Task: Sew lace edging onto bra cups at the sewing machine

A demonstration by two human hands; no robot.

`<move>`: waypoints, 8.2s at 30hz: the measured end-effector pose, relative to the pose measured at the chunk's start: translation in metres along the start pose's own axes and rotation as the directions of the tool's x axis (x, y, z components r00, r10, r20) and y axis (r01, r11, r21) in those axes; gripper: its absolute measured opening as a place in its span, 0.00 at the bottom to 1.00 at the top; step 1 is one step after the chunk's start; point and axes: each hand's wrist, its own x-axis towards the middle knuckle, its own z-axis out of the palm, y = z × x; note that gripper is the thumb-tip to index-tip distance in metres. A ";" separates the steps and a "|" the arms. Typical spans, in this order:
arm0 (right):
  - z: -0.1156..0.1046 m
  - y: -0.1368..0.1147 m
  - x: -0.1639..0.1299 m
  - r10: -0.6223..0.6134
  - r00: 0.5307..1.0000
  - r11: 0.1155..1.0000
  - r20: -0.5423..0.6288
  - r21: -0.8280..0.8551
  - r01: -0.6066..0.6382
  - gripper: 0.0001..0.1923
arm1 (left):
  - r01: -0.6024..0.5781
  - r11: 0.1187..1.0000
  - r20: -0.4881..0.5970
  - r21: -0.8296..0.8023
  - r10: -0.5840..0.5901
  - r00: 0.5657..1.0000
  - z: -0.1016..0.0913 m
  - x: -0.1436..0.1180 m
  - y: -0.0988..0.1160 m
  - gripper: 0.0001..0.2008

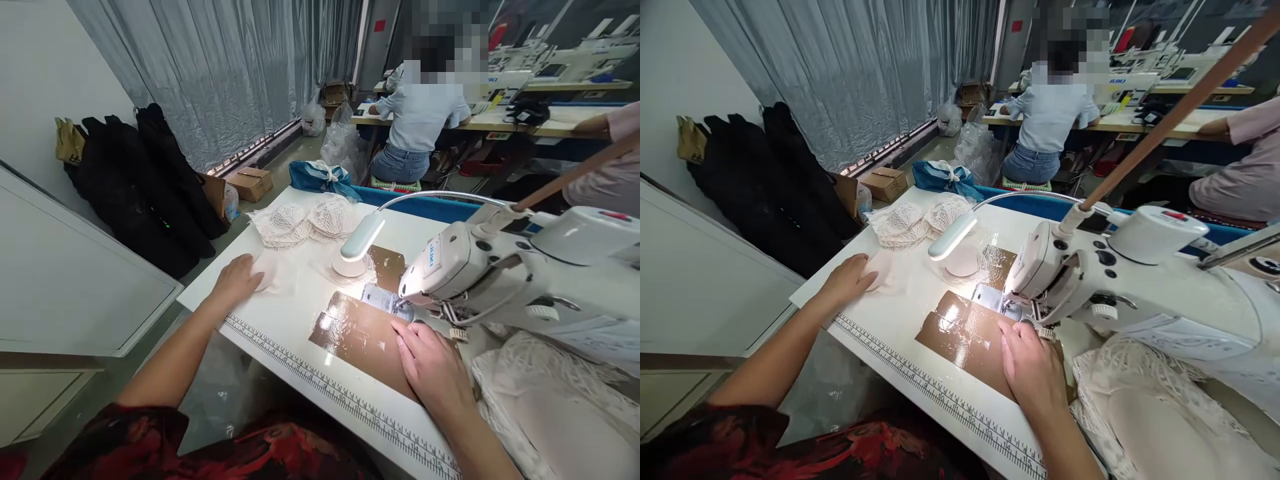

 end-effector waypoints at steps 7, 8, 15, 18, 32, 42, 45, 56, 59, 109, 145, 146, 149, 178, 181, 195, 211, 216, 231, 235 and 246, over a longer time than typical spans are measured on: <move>-0.011 -0.007 0.001 0.066 0.998 0.983 -0.022 0.175 -0.061 0.15 | 0.122 0.715 0.506 -0.688 0.353 0.787 -0.028 -0.027 0.060 0.10; -0.015 -0.008 0.001 0.086 0.995 0.968 -0.045 0.241 -0.072 0.14 | 0.128 0.683 0.533 -0.719 0.425 0.732 -0.024 -0.019 0.077 0.12; -0.027 -0.012 0.000 -0.024 1.000 0.876 0.014 0.481 0.014 0.13 | -0.222 0.695 0.453 -0.684 0.643 0.618 0.060 0.040 0.169 0.25; -0.023 -0.013 0.000 -0.060 0.992 0.923 0.111 0.384 0.013 0.13 | -0.268 0.728 0.373 -0.631 0.588 0.718 0.082 0.049 0.181 0.17; -0.011 -0.010 0.000 0.263 0.964 0.951 0.049 0.156 -0.267 0.15 | -0.545 0.731 0.163 -0.410 0.646 0.745 0.076 0.047 0.193 0.08; -0.018 -0.015 0.008 0.186 0.971 0.976 0.148 0.086 -0.200 0.15 | -0.780 0.574 0.203 -0.249 0.818 0.538 0.083 0.017 0.187 0.13; -0.017 -0.014 0.009 0.209 0.960 0.973 0.184 0.062 -0.224 0.17 | -0.785 0.565 0.214 -0.254 0.824 0.524 0.084 0.024 0.184 0.16; -0.016 -0.015 0.014 0.280 0.932 0.958 0.230 0.000 -0.288 0.19 | -0.816 0.506 0.219 -0.280 0.861 0.459 0.092 0.048 0.176 0.21; -0.014 -0.016 0.015 0.310 0.919 0.950 0.244 -0.039 -0.310 0.20 | -0.830 0.478 0.218 -0.288 0.877 0.429 0.095 0.055 0.176 0.21; -0.006 -0.014 0.011 0.190 0.980 0.981 0.062 -0.037 -0.188 0.19 | -0.821 0.402 0.188 -0.404 0.915 0.356 0.096 0.061 0.171 0.17; -0.010 -0.014 0.014 0.243 0.957 0.967 0.158 0.042 -0.252 0.19 | -0.884 0.286 0.170 -0.370 0.956 0.238 0.101 0.059 0.164 0.20; -0.009 -0.014 0.014 0.242 0.958 0.968 0.154 0.034 -0.250 0.20 | -0.881 0.294 0.168 -0.371 0.954 0.247 0.101 0.059 0.164 0.20; -0.005 -0.013 0.013 0.248 0.957 0.968 0.151 -0.003 -0.250 0.21 | -0.883 0.320 0.180 -0.344 0.945 0.273 0.100 0.058 0.167 0.21; -0.004 -0.008 0.012 0.227 0.965 0.968 0.133 0.073 -0.238 0.20 | -0.836 0.465 0.201 -0.291 0.884 0.421 0.098 0.065 0.172 0.19; -0.006 -0.008 0.015 0.207 0.969 0.974 0.136 0.060 -0.216 0.21 | -0.834 0.491 0.208 -0.251 0.869 0.449 0.099 0.064 0.171 0.19; -0.009 -0.008 0.006 0.257 0.962 0.944 0.093 0.191 -0.270 0.20 | -0.783 0.470 0.240 -0.408 0.883 0.404 0.083 0.056 0.162 0.15; -0.010 -0.012 0.008 0.171 0.977 0.979 0.130 0.091 -0.183 0.19 | -0.873 0.296 0.227 -0.389 0.949 0.220 0.095 0.067 0.166 0.18; -0.013 -0.015 0.014 0.228 0.959 0.968 0.166 0.067 -0.242 0.18 | -0.874 0.351 0.243 -0.336 0.929 0.280 0.095 0.066 0.170 0.19; -0.015 -0.014 0.007 0.265 0.946 0.953 0.187 0.098 -0.287 0.18 | -0.852 0.447 0.244 -0.274 0.889 0.388 0.095 0.059 0.174 0.22; -0.017 -0.012 0.002 0.171 0.975 0.971 0.142 0.142 -0.191 0.17 | -0.839 0.449 0.212 -0.308 0.892 0.399 0.096 0.057 0.170 0.22; -0.019 -0.014 -0.002 0.012 0.996 0.986 0.093 0.164 -0.027 0.16 | -0.820 0.408 0.151 -0.401 0.912 0.380 0.091 0.056 0.165 0.19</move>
